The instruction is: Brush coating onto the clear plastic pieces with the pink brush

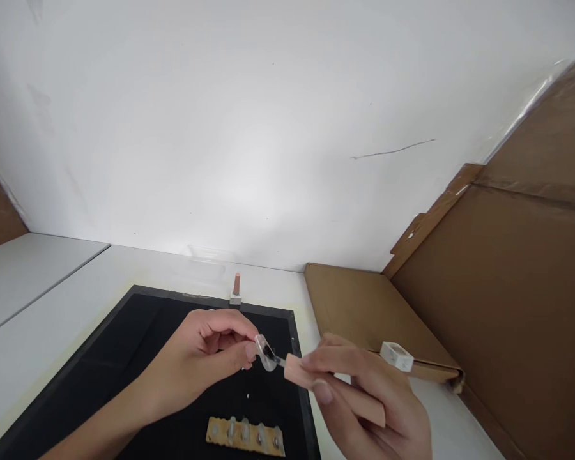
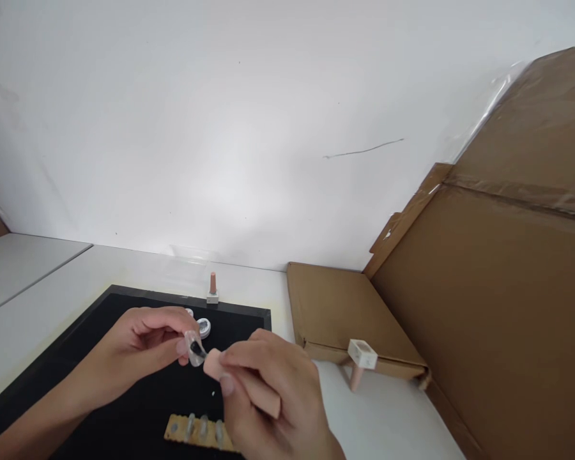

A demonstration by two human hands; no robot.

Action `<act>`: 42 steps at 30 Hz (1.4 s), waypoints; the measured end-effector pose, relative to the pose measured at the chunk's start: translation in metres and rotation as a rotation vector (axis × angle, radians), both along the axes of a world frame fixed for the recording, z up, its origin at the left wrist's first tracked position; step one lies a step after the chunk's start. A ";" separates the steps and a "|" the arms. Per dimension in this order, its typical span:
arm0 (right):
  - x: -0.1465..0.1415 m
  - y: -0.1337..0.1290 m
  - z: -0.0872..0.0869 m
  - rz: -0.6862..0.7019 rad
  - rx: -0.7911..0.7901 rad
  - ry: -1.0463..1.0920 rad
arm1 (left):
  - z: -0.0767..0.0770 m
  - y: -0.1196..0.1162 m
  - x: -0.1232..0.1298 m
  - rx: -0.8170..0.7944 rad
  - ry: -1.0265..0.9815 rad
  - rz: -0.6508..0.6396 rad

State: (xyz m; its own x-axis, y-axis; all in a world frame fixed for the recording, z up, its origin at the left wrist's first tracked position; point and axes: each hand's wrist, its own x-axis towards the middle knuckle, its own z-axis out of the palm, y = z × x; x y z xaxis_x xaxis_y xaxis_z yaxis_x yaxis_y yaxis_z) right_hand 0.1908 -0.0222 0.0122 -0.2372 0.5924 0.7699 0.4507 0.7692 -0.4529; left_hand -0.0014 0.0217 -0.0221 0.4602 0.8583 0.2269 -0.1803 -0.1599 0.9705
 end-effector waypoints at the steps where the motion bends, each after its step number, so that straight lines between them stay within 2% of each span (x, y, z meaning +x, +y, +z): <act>1: 0.000 0.001 0.001 0.000 0.013 -0.002 | 0.000 0.000 0.000 0.001 0.010 -0.006; 7: 0.003 0.001 -0.002 -0.047 -0.017 0.036 | -0.002 0.000 0.001 -0.027 -0.004 -0.029; 14: -0.001 0.000 -0.006 0.009 -0.060 -0.015 | -0.001 0.001 0.001 -0.022 0.027 -0.010; 20: 0.000 0.005 -0.006 -0.095 -0.041 0.074 | -0.001 0.003 0.002 -0.006 0.052 -0.031; 27: -0.002 0.006 -0.002 -0.002 -0.090 0.040 | 0.000 0.005 0.001 0.004 0.054 -0.048; 33: -0.001 0.004 -0.004 -0.085 -0.042 0.106 | 0.002 0.005 0.002 0.023 0.060 -0.048; 38: -0.002 0.003 -0.004 0.019 -0.079 0.039 | 0.000 0.005 0.002 0.028 0.064 -0.045; 42: 0.001 0.002 -0.002 0.000 -0.029 0.080 | 0.000 0.006 0.000 0.092 0.084 -0.038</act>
